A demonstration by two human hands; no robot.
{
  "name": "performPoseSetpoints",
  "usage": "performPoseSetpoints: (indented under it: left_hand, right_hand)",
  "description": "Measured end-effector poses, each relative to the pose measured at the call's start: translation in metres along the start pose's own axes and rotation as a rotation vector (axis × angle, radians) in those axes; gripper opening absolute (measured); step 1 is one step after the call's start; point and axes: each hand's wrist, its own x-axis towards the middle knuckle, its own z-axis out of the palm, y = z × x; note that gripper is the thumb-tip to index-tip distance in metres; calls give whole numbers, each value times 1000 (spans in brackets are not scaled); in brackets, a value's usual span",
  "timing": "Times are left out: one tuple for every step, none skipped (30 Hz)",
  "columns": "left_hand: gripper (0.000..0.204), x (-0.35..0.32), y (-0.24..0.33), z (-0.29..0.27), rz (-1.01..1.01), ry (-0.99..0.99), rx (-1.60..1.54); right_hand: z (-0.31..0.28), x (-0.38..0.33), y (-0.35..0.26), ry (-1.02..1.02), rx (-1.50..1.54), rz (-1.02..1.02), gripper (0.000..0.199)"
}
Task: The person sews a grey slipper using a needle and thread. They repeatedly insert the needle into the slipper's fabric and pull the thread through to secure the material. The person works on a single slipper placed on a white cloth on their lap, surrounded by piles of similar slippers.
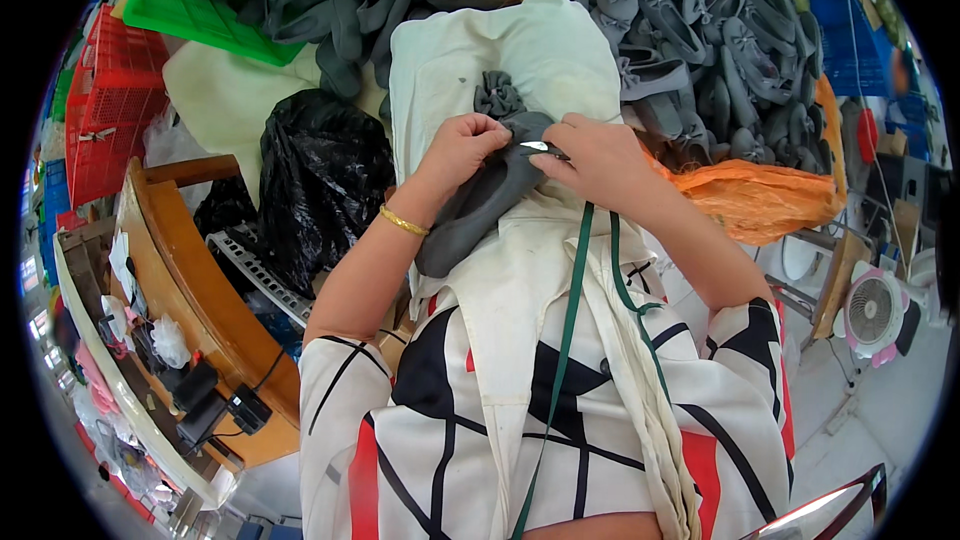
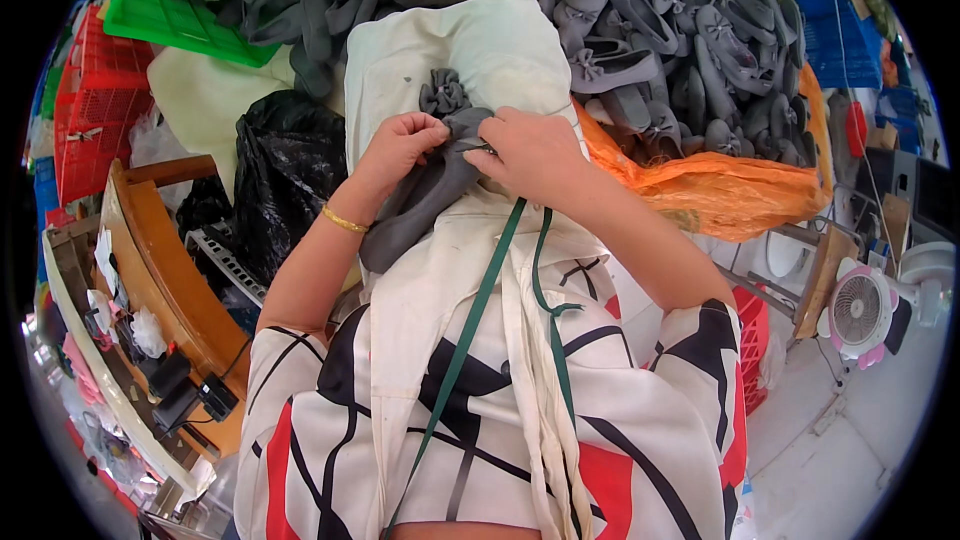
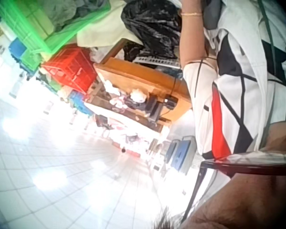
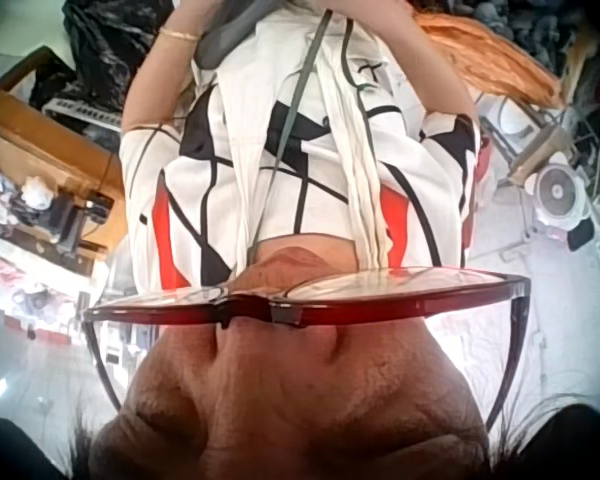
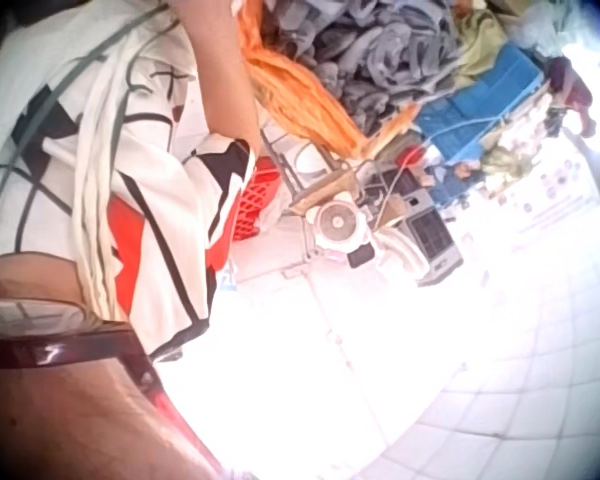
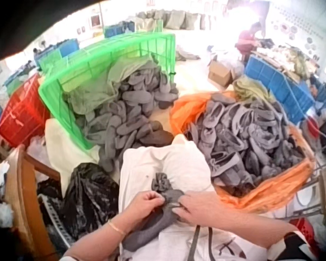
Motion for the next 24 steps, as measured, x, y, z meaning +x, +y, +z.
performPoseSetpoints:
  left_hand:
    - [10,-1,0,0,7,-1,-6]
    - [10,-2,0,0,14,-2,-12]
    - [10,-2,0,0,22,-4,-18]
    - [10,-2,-1,-1,21,-4,-25]
    - [10,-2,-1,-1,21,-5,-32]
    - [11,-2,-2,-1,20,-7,-39]
    - [11,-1,-2,-2,21,-10,-44]
    - [11,-1,-1,-2,22,-13,-49]
    - [11,-2,-1,-1,23,-16,-54]
    - [11,-1,-2,-1,22,-12,-56]
    - [11,-1,-2,-1,22,-8,-58]
    - [11,-1,-3,-1,21,-4,-60]
    - [11,0,-2,-1,20,0,-61]
    - [11,0,-2,-1,19,3,-62]
    - [11,-1,-2,0,17,6,-63]
    - [11,-1,0,1,8,16,-72]
    - [11,-2,4,2,-1,25,-80]
    - [10,-3,5,3,-10,35,-89]
    - [10,-3,5,3,-9,37,-86]
    - [10,-3,5,3,-8,39,-82]
    - [10,-3,4,3,-7,41,-78]
    - [10,-3,3,2,4,29,-68]
    - [10,-2,1,2,15,17,-57]
    - [10,-2,0,1,25,5,-46]
  right_hand:
    - [4,4,1,28,-48,-33,30]
    - [8,7,1,34,-68,-43,28]
    - [11,10,1,40,-88,-54,27]
    - [14,12,1,46,-109,-67,26]
    - [15,14,1,40,-112,-67,25]
    - [15,15,1,33,-115,-67,25]
    - [16,17,1,29,-119,-66,24]
    - [16,18,1,27,-122,-68,24]
    - [17,19,1,26,-126,-69,24]
    - [17,19,2,26,-129,-70,23]
    - [17,20,2,22,-129,-70,24]
    - [17,20,2,17,-128,-71,24]
    - [17,20,2,13,-128,-72,24]
    - [17,21,2,9,-129,-71,24]
    - [17,21,2,5,-130,-70,24]
    - [16,21,2,2,-132,-69,24]
    - [16,21,2,5,-128,-71,24]
    - [16,21,1,7,-124,-74,23]
    - [17,21,1,9,-119,-77,23]
    - [18,21,1,17,-118,-83,23]
    - [20,22,1,25,-116,-88,23]
    - [21,22,1,32,-116,-92,23]
    - [22,21,0,17,-119,-76,23]
    - [22,18,-2,3,-122,-59,23]
